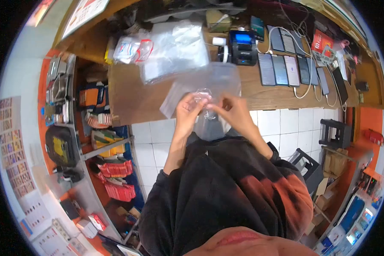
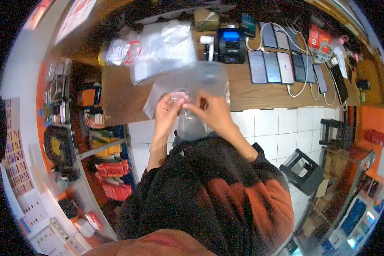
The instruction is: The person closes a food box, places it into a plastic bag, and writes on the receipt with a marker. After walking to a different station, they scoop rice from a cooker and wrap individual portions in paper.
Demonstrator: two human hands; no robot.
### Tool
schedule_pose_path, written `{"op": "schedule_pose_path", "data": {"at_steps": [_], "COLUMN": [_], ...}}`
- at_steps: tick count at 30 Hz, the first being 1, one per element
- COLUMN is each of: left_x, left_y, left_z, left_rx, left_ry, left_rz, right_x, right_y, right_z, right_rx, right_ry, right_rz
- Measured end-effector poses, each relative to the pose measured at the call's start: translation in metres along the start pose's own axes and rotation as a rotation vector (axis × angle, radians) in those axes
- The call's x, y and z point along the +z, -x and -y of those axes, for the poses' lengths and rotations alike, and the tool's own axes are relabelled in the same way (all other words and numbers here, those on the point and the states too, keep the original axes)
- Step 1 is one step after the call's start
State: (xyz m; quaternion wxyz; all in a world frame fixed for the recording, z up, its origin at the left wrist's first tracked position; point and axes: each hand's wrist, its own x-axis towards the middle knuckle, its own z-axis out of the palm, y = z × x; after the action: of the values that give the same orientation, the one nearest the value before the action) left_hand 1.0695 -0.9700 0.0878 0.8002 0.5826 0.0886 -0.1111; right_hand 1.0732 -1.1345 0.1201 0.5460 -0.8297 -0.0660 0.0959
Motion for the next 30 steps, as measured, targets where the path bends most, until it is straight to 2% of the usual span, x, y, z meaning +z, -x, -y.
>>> {"op": "schedule_pose_path", "data": {"at_steps": [2, 3, 4, 6, 8, 9, 10, 11, 12, 13, 14, 15, 16, 17, 18, 19, 21, 22, 23, 25, 26, 28, 29, 30], "left_x": [-0.014, -0.014, -0.017, -0.027, -0.041, -0.061, -0.084, -0.113, -0.135, -0.145, -0.154, -0.162, -0.158, -0.145, -0.140, -0.155, -0.203, -0.218, -0.224, -0.233, -0.237, -0.247, -0.253, -0.263], "left_y": [0.006, 0.012, 0.016, 0.021, 0.036, 0.042, 0.048, 0.052, 0.060, 0.067, 0.075, 0.086, 0.093, 0.096, 0.100, 0.109, 0.136, 0.144, 0.148, 0.156, 0.157, 0.147, 0.144, 0.147], "left_z": [-0.006, -0.008, -0.004, 0.003, -0.015, -0.020, -0.026, -0.036, -0.042, -0.047, -0.053, -0.055, -0.050, -0.041, -0.035, -0.036, -0.046, -0.050, -0.050, -0.046, -0.038, -0.021, -0.019, -0.029], "left_rx": [0.118, -0.011, -0.007, -0.142, -0.190, 0.007, 0.204, 0.283, 0.356, 0.364, 0.357, 0.341, 0.344, 0.412, 0.478, 0.480, 0.455, 0.449, 0.455, 0.430, 0.430, 0.830, 1.033, 1.039], "left_ry": [0.067, 0.114, 0.123, 0.208, 0.275, -0.148, -0.574, -0.619, -0.657, -0.653, -0.675, -0.697, -0.693, -0.643, -0.592, -0.588, -0.649, -0.680, -0.679, -0.758, -0.756, -1.002, -1.121, -1.121], "left_rz": [0.034, -0.007, -0.029, -0.015, -0.063, -0.028, 0.010, -0.205, -0.425, -0.445, -0.544, -0.639, -0.651, -0.573, -0.494, -0.506, -0.645, -0.713, -0.718, -0.792, -0.791, -0.729, -0.687, -0.689], "right_x": [0.000, 0.009, 0.022, 0.049, 0.051, 0.047, 0.037, 0.031, 0.034, 0.041, 0.049, 0.066, 0.091, 0.112, 0.136, 0.165, 0.156, 0.138, 0.123, 0.137, 0.167, 0.176, 0.153, 0.134], "right_y": [0.001, 0.003, 0.005, 0.007, 0.001, -0.004, -0.010, -0.016, -0.016, -0.018, -0.020, -0.017, -0.011, -0.007, -0.003, 0.002, -0.014, -0.016, -0.019, -0.013, 0.002, 0.002, -0.010, -0.021], "right_z": [0.021, 0.024, 0.024, 0.022, 0.027, 0.031, 0.031, 0.032, 0.037, 0.042, 0.048, 0.055, 0.063, 0.067, 0.051, 0.022, 0.015, 0.030, 0.045, 0.059, 0.063, 0.067, 0.063, 0.062], "right_rx": [0.011, -0.025, -0.029, 0.053, -0.089, -0.188, -0.120, -0.060, -0.070, -0.248, -0.426, -0.435, -0.335, -0.235, -0.242, -0.383, -0.640, -0.647, -0.391, -0.141, -0.361, -0.591, -0.302, -0.009], "right_ry": [0.046, 0.009, 0.012, -0.087, -0.152, -0.193, -0.022, 0.151, 0.158, 0.206, 0.248, 0.247, 0.232, 0.219, 0.222, 0.205, 0.499, 0.496, 0.499, 0.499, 0.408, 0.311, 0.384, 0.450], "right_rz": [0.026, 0.068, 0.091, 0.195, 0.407, 0.480, 0.353, 0.223, 0.238, 0.127, 0.010, 0.021, 0.036, 0.050, 0.059, 0.011, -0.156, -0.156, -0.224, -0.293, -0.207, -0.128, -0.225, -0.316]}}
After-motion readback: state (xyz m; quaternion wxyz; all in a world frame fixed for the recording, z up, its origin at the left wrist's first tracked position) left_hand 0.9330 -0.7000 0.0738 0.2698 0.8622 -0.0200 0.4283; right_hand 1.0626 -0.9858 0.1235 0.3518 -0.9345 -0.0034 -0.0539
